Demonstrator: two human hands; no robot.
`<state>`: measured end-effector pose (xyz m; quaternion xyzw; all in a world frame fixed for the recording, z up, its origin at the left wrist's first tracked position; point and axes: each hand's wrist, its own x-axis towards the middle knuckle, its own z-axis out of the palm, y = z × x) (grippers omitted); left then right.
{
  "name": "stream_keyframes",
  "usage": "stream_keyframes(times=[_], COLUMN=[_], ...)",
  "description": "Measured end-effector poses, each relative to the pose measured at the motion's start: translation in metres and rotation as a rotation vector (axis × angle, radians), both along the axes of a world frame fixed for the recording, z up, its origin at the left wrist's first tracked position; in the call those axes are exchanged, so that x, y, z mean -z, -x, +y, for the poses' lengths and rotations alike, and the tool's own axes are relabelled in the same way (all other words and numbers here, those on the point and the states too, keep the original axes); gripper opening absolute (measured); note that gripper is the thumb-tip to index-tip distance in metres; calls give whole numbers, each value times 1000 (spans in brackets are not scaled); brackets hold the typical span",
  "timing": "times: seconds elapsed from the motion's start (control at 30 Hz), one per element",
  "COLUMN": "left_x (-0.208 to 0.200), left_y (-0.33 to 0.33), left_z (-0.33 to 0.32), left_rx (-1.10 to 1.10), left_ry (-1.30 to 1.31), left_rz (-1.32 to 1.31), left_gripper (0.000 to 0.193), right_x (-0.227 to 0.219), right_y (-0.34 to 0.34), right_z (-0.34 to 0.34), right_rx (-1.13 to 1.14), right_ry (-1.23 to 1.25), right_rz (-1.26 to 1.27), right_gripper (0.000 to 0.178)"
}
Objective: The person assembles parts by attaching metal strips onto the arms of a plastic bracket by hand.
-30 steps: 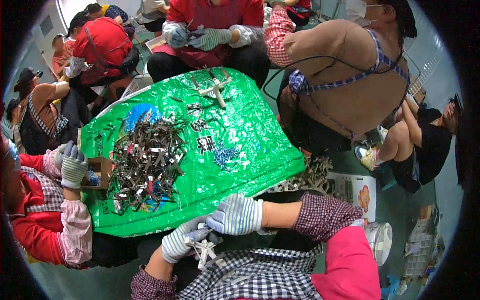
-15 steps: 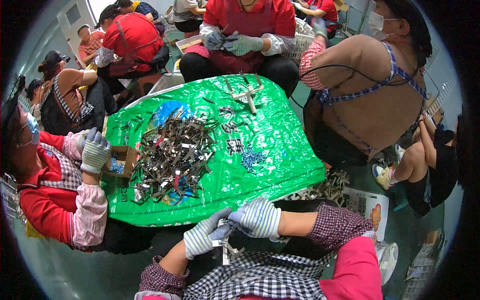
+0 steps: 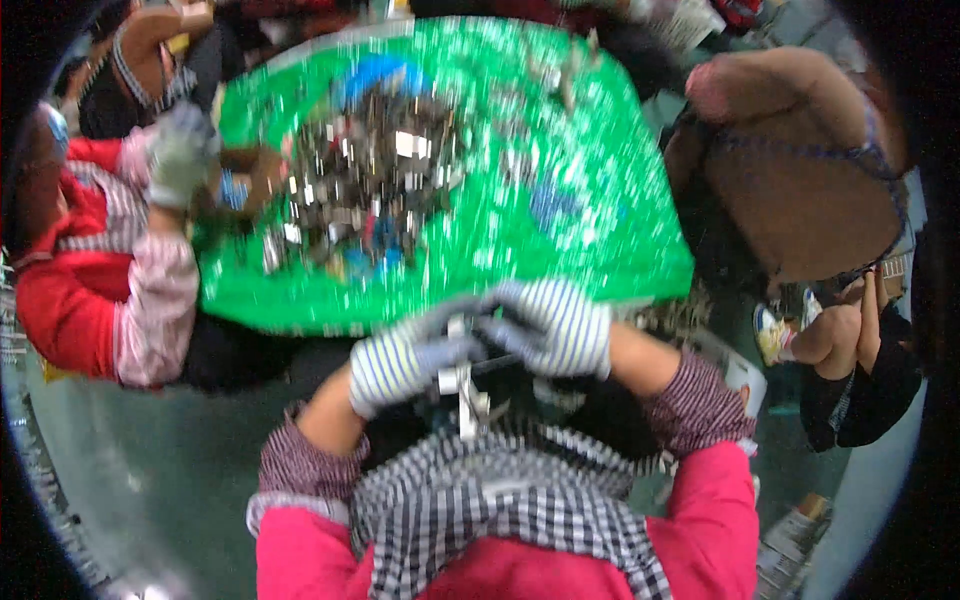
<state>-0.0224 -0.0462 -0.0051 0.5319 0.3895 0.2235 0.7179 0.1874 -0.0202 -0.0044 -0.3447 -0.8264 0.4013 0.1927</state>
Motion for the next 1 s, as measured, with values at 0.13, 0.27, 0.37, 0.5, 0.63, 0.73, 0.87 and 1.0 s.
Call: stream_keyframes(times=[0.13, 0.27, 0.37, 0.5, 0.63, 0.73, 0.87, 1.0], left_x=[0, 11, 12, 24, 23, 25, 26, 31], left_y=[6, 7, 2, 2, 3, 2, 0, 0], left_z=[5, -1, -8, -14, -14, -13, -11, -14], left_rx=[16, 67, 53, 156, 181, 190, 204, 149], left_ry=[207, 184, 62, -237, -356, -382, -503, -564], left_rz=[-193, -193, -63, 103, 209, 265, 316, 312], left_gripper=[62, 60, 59, 57, 56, 56, 54, 54], right_x=[-12, -7, -6, 0, 16, 14, 27, 10], right_y=[-2, -4, -5, -4, 1, 1, 2, 8], right_z=[8, 0, -8, -19, -20, -19, -23, -16], right_rx=[-172, -199, -222, -176, -89, -108, 6, 132], right_ry=[-729, -926, -925, -942, -842, -515, -89, 626], right_rz=[-294, -319, -353, -405, -350, -297, -113, 71], right_gripper=[23, 23, 23, 22, 13, 11, 12, 18])
